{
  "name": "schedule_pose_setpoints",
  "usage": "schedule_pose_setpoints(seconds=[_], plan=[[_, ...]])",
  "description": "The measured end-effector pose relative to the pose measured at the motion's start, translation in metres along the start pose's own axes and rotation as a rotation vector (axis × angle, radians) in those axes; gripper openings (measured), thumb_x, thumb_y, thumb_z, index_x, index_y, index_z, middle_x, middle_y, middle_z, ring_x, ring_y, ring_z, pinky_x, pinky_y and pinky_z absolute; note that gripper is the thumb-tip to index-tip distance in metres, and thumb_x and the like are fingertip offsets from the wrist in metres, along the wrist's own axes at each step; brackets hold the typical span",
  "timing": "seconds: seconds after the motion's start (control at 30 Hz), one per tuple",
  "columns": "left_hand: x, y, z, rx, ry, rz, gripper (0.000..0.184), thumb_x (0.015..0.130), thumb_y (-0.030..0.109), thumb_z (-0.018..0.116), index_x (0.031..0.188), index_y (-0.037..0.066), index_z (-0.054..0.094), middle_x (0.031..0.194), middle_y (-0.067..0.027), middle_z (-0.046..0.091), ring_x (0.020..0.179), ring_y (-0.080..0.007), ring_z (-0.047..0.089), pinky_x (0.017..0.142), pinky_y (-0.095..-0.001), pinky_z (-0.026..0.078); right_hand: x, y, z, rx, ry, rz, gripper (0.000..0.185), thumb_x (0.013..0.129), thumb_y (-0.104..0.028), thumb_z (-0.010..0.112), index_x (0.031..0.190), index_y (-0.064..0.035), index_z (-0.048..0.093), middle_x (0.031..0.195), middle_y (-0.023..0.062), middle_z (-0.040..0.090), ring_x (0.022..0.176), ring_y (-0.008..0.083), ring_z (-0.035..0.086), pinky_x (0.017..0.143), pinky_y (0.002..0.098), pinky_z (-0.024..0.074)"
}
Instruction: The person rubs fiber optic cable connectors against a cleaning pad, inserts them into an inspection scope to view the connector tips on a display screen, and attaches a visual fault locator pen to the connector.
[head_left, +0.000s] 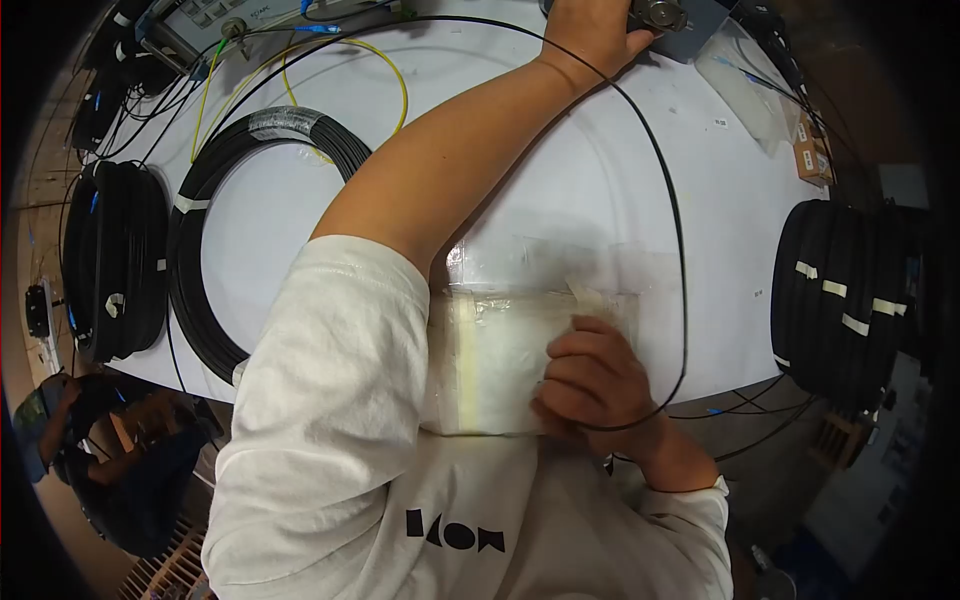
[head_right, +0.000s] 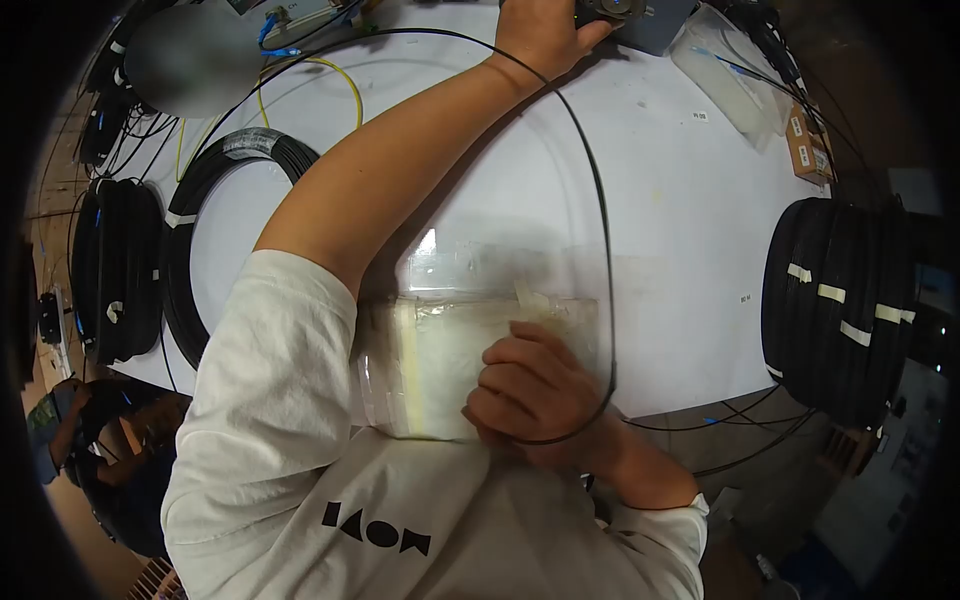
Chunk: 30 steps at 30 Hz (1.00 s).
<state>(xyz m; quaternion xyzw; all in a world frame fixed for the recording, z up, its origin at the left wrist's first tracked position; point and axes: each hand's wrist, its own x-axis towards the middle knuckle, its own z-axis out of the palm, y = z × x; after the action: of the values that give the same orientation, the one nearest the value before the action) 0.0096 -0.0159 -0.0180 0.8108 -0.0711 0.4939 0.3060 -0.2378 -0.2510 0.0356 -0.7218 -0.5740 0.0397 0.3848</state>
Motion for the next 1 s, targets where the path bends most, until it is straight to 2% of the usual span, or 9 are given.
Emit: schedule_pose_setpoints(seconds=[0.07, 0.17, 0.27, 0.37, 0.47, 0.57, 0.8, 0.9, 1.0], plan=[[0.0, 0.001, 0.001, -0.007, 0.002, 0.001, 0.072, 0.075, 0.014, 0.086, 0.137, 0.005, 0.051, 0.136, -0.017, 0.052, 0.122, -0.0396, 0.053, 0.104, -0.0476, 0.047, -0.004, 0.003, 0.008, -0.017, -0.055, -0.009, 0.028, 0.075, -0.013, 0.081, 0.097, -0.0144, 0.064, 0.096, 0.0036, 0.062, 0.101, 0.0271, 0.065, 0.099, 0.0526, 0.0528], [-0.002, 0.0, 0.0, 0.005, 0.002, -0.006, 0.072, 0.075, 0.014, 0.086, 0.137, 0.005, 0.051, 0.136, -0.017, 0.052, 0.122, -0.0396, 0.053, 0.104, -0.0476, 0.047, 0.0, 0.003, 0.0, -0.059, 0.049, 0.031, 0.027, 0.076, -0.014, 0.079, 0.098, -0.015, 0.064, 0.097, 0.0036, 0.062, 0.102, 0.0266, 0.065, 0.099, 0.0517, 0.0533], [0.0, 0.001, 0.001, 0.008, 0.002, 0.002, 0.072, 0.075, 0.014, 0.086, 0.137, 0.005, 0.051, 0.136, -0.0171, 0.052, 0.122, -0.0396, 0.053, 0.104, -0.0476, 0.047, -0.004, 0.0, 0.004, -0.016, -0.044, -0.062, 0.026, 0.076, -0.014, 0.079, 0.098, -0.015, 0.064, 0.096, 0.0034, 0.062, 0.103, 0.0263, 0.064, 0.099, 0.0514, 0.0536], [0.0, 0.001, 0.0, 0.003, -0.002, 0.002, 0.072, 0.075, 0.014, 0.086, 0.138, 0.005, 0.051, 0.137, -0.0171, 0.052, 0.122, -0.0397, 0.053, 0.104, -0.0475, 0.047, -0.002, 0.001, 0.001, -0.091, -0.05, -0.02, 0.027, 0.075, -0.014, 0.08, 0.097, -0.0149, 0.064, 0.096, 0.0035, 0.062, 0.102, 0.0261, 0.065, 0.1, 0.0518, 0.0536], [-0.001, 0.002, -0.001, 0.017, -0.002, -0.001, 0.072, 0.074, 0.013, 0.086, 0.137, 0.005, 0.051, 0.136, -0.0173, 0.052, 0.122, -0.0399, 0.053, 0.104, -0.0474, 0.047, -0.002, 0.0, -0.001, -0.058, 0.037, -0.01, 0.029, 0.073, -0.014, 0.081, 0.097, -0.0149, 0.064, 0.095, 0.0035, 0.062, 0.102, 0.0261, 0.065, 0.099, 0.0519, 0.0537], [-0.001, 0.002, -0.001, 0.01, -0.009, -0.001, 0.072, 0.074, 0.013, 0.086, 0.137, 0.005, 0.051, 0.136, -0.0175, 0.052, 0.121, -0.0401, 0.053, 0.104, -0.0477, 0.047, -0.004, 0.002, 0.009, -0.027, -0.036, -0.017, 0.03, 0.072, -0.013, 0.081, 0.097, -0.0151, 0.063, 0.094, 0.0034, 0.061, 0.101, 0.026, 0.064, 0.099, 0.0522, 0.0535], [0.001, 0.003, -0.002, 0.014, -0.043, -0.019, 0.073, 0.075, 0.013, 0.086, 0.138, 0.004, 0.051, 0.137, -0.0185, 0.052, 0.121, -0.0417, 0.053, 0.104, -0.0494, 0.046, -0.002, 0.005, 0.002, -0.122, 0.049, 0.012, 0.031, 0.071, -0.013, 0.081, 0.096, -0.0143, 0.062, 0.095, 0.0038, 0.06, 0.1, 0.0259, 0.064, 0.101, 0.0504, 0.0515], [0.001, -0.002, 0.004, 0.047, 0.01, 0.025, 0.068, 0.073, 0.02, 0.089, 0.133, 0.009, 0.057, 0.131, -0.0122, 0.058, 0.116, -0.0371, 0.056, 0.098, -0.0453, 0.05, -0.002, 0.006, -0.005, -0.106, 0.044, 0.006, 0.031, 0.071, -0.013, 0.08, 0.097, -0.0143, 0.062, 0.096, 0.0038, 0.06, 0.1, 0.0255, 0.063, 0.102, 0.05, 0.0511], [0.001, -0.004, 0.006, 0.03, 0.008, 0.021, 0.075, 0.067, 0.018, 0.091, 0.133, 0.013, 0.056, 0.131, -0.0086, 0.056, 0.117, -0.0336, 0.056, 0.098, -0.0455, 0.049, 0.002, 0.008, -0.009, -0.059, -0.011, -0.042, 0.031, 0.072, -0.013, 0.081, 0.097, -0.0143, 0.062, 0.096, 0.0041, 0.06, 0.101, 0.0258, 0.063, 0.101, 0.0513, 0.0513]])
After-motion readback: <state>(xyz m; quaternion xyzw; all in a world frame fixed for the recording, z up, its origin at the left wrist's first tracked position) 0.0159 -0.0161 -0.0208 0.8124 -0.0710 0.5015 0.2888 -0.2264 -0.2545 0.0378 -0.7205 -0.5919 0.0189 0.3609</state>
